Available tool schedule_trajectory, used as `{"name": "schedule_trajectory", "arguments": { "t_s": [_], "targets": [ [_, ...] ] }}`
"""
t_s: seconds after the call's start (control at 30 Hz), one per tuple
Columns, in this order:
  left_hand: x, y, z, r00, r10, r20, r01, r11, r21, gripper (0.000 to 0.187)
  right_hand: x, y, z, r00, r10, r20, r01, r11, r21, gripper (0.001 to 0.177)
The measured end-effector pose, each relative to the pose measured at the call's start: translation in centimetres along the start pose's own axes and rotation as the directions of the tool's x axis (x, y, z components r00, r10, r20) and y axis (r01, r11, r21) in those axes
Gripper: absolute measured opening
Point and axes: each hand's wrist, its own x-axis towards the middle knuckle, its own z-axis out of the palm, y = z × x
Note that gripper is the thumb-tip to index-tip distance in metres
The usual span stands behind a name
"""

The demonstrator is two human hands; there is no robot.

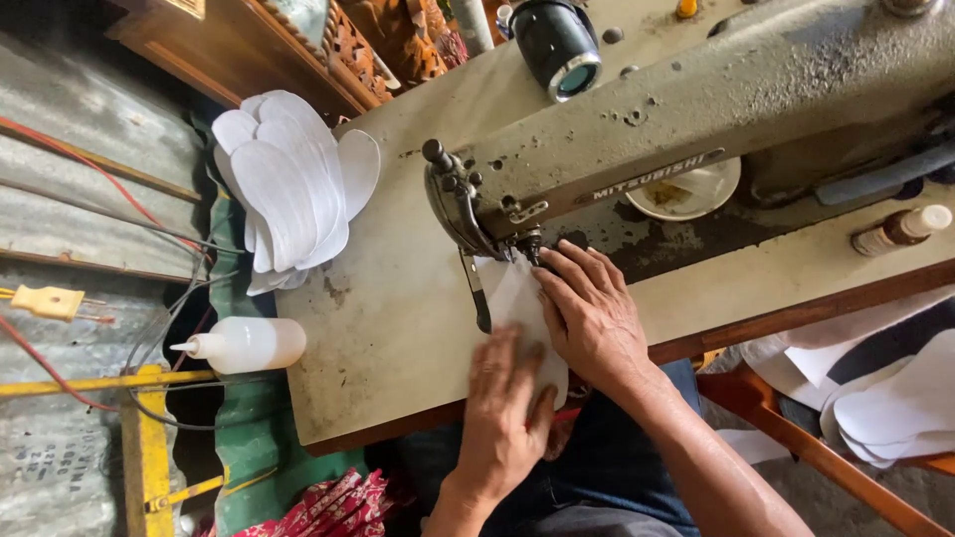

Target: Stitching together layers of shoe insoles using an industrial sewing machine.

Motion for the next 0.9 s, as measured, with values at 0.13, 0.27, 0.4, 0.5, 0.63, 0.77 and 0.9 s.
{"name": "schedule_trajectory", "arguments": {
  "t_s": [0.13, 0.27, 0.4, 0.5, 0.63, 0.77, 0.9],
  "targets": [
    [-1.3, -0.8, 0.1, 0.995, -0.092, -0.048, 0.096, 0.99, 0.105, 0.056, 0.1, -0.1, -0.1, 1.0, -0.016, -0.002, 0.016, 1.0, -0.025, 0.03],
    [-1.8, -1.1, -0.1, 0.997, -0.078, -0.026, 0.08, 0.99, 0.112, 0.055, 0.2, -0.2, -0.2, 1.0, -0.023, 0.012, 0.023, 0.999, -0.043, 0.032],
    [-1.8, -1.7, -0.1, 0.998, -0.038, -0.051, 0.042, 0.995, 0.087, 0.053, 0.2, -0.3, -0.2, 1.0, -0.024, 0.015, 0.024, 0.999, -0.047, 0.033],
    [-1.7, -2.1, -0.5, 0.999, -0.022, -0.028, 0.024, 0.996, 0.083, 0.054, 0.2, -0.4, -0.1, 1.0, -0.022, 0.01, 0.022, 0.999, -0.045, 0.033],
    [-1.4, -2.5, -1.0, 0.999, -0.024, -0.026, 0.026, 0.996, 0.089, 0.053, 0.2, -0.5, 0.0, 1.0, -0.007, 0.027, 0.008, 0.999, -0.048, 0.034],
    [-1.3, -3.8, -0.6, 0.997, 0.028, -0.071, -0.022, 0.997, 0.075, 0.054, 0.2, 0.4, 0.7, 0.996, -0.062, -0.067, 0.06, 0.998, -0.032, 0.024],
    [-1.4, -5.4, 0.2, 0.991, 0.106, -0.079, -0.106, 0.994, 0.01, 0.059, -1.3, 1.0, 1.3, 0.996, 0.08, 0.047, -0.08, 0.997, 0.001, 0.053]
  ]
}}
